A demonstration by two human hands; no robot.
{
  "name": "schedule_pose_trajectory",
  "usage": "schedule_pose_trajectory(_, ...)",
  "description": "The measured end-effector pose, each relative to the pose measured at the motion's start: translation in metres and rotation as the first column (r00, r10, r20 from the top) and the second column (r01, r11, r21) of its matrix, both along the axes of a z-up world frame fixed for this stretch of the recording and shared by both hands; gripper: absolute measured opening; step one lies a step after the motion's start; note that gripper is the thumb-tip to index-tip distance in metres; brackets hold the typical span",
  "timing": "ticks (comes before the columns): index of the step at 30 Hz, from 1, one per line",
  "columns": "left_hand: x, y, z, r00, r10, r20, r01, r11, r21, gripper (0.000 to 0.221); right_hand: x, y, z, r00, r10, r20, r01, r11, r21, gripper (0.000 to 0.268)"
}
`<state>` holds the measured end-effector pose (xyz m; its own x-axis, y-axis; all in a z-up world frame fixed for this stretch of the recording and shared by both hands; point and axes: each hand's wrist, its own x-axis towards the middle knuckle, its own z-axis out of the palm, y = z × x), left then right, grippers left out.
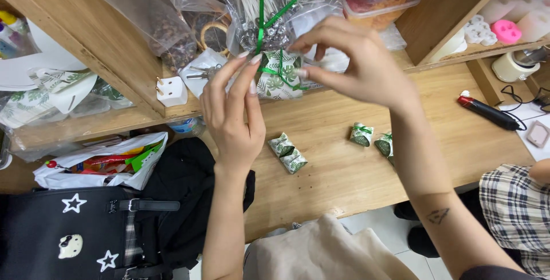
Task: Tying decorative green ribbons around small packaged items.
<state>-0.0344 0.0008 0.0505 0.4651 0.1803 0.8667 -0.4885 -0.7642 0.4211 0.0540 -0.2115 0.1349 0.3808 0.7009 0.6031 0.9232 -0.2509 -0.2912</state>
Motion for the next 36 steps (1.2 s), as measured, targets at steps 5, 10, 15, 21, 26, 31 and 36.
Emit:
schedule_pose_trajectory(5, 0.009, 0.009, 0.018, 0.996, -0.021, -0.085, 0.042, 0.968, 0.247, 0.03, -0.034, 0.008, -0.038, 0.982, -0.168, -0.088, 0.177, 0.979, 0.104, 0.045)
schedule_pose_trajectory(10, 0.012, 0.006, 0.013, 0.993, -0.012, -0.119, 0.044, 0.963, 0.267, 0.015, -0.032, 0.009, -0.068, 0.948, -0.182, -0.26, 0.24, 0.947, 0.211, 0.048)
schedule_pose_trajectory(15, -0.003, -0.003, 0.003, 0.988, 0.023, -0.155, -0.02, 1.0, 0.021, 0.015, -0.03, 0.007, -0.066, 0.953, -0.217, -0.21, 0.27, 0.925, 0.267, 0.035)
schedule_pose_trajectory(21, 0.0, -0.03, -0.002, 0.853, -0.071, -0.518, -0.062, 0.97, -0.236, 0.018, -0.016, 0.021, 0.0, 0.969, -0.204, 0.142, 0.192, 0.977, 0.091, 0.031)
schedule_pose_trajectory(26, 0.012, -0.041, 0.006, 0.945, 0.095, -0.314, -0.121, 0.991, -0.064, 0.039, -0.007, 0.036, 0.008, 0.938, -0.135, 0.319, 0.163, 0.985, -0.063, 0.026)
schedule_pose_trajectory(31, 0.018, -0.04, 0.001, 0.955, 0.161, -0.25, -0.172, 0.985, -0.021, 0.043, -0.007, 0.039, 0.007, 0.935, -0.105, 0.338, 0.153, 0.981, -0.119, 0.018)
schedule_pose_trajectory(36, 0.015, -0.041, 0.003, 0.946, 0.137, -0.295, -0.152, 0.988, -0.027, 0.041, -0.005, 0.034, 0.004, 0.955, -0.093, 0.283, 0.123, 0.988, -0.09, 0.016)
